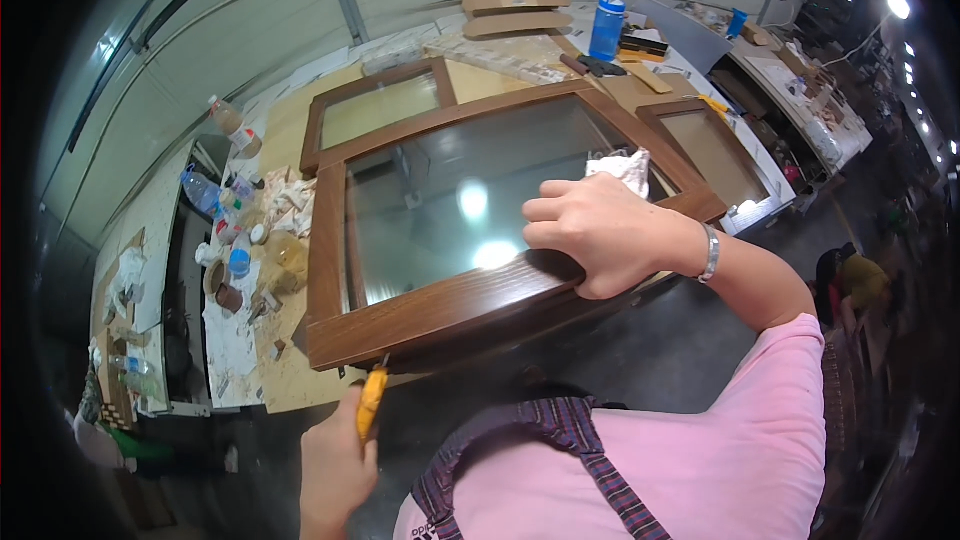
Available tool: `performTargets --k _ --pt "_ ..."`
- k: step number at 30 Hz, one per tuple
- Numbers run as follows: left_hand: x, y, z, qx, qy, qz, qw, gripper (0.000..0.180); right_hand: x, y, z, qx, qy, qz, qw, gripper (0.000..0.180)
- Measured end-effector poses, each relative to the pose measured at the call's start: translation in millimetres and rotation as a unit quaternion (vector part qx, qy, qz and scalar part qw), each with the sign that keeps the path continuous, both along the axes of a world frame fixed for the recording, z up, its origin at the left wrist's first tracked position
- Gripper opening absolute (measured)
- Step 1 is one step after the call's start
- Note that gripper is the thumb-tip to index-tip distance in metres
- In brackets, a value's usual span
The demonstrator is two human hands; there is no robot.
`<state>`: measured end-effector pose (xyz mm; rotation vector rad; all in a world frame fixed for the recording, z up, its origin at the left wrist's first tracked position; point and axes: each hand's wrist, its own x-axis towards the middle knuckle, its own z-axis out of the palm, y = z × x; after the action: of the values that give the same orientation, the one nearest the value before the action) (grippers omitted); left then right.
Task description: The person wipes a wooden door frame with a cloth, uses a small block to sand or polish the wood, and uses a yellow-handled scraper to clean the edges.
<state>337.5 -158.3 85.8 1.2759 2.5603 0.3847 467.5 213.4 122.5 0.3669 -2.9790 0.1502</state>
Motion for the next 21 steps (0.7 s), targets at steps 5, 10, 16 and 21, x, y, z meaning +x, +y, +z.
performTargets --k 5,10,16,21 --pt "9 -60 16 0.039 -0.031 0.154 0.987 0.05 0 -5 -12 0.029 -0.016 0.001 0.999 0.038" --pt "16 -99 32 0.142 -0.087 0.244 0.956 0.049 3 -11 -30 0.046 -0.025 -0.001 0.999 0.039" --pt "13 -78 48 0.049 -0.075 0.079 0.993 0.048 6 -16 -52 0.072 -0.025 -0.004 0.997 0.039" --pt "7 -85 49 0.001 -0.086 0.055 0.995 0.05 5 -20 -58 0.057 0.003 -0.003 0.998 0.04"
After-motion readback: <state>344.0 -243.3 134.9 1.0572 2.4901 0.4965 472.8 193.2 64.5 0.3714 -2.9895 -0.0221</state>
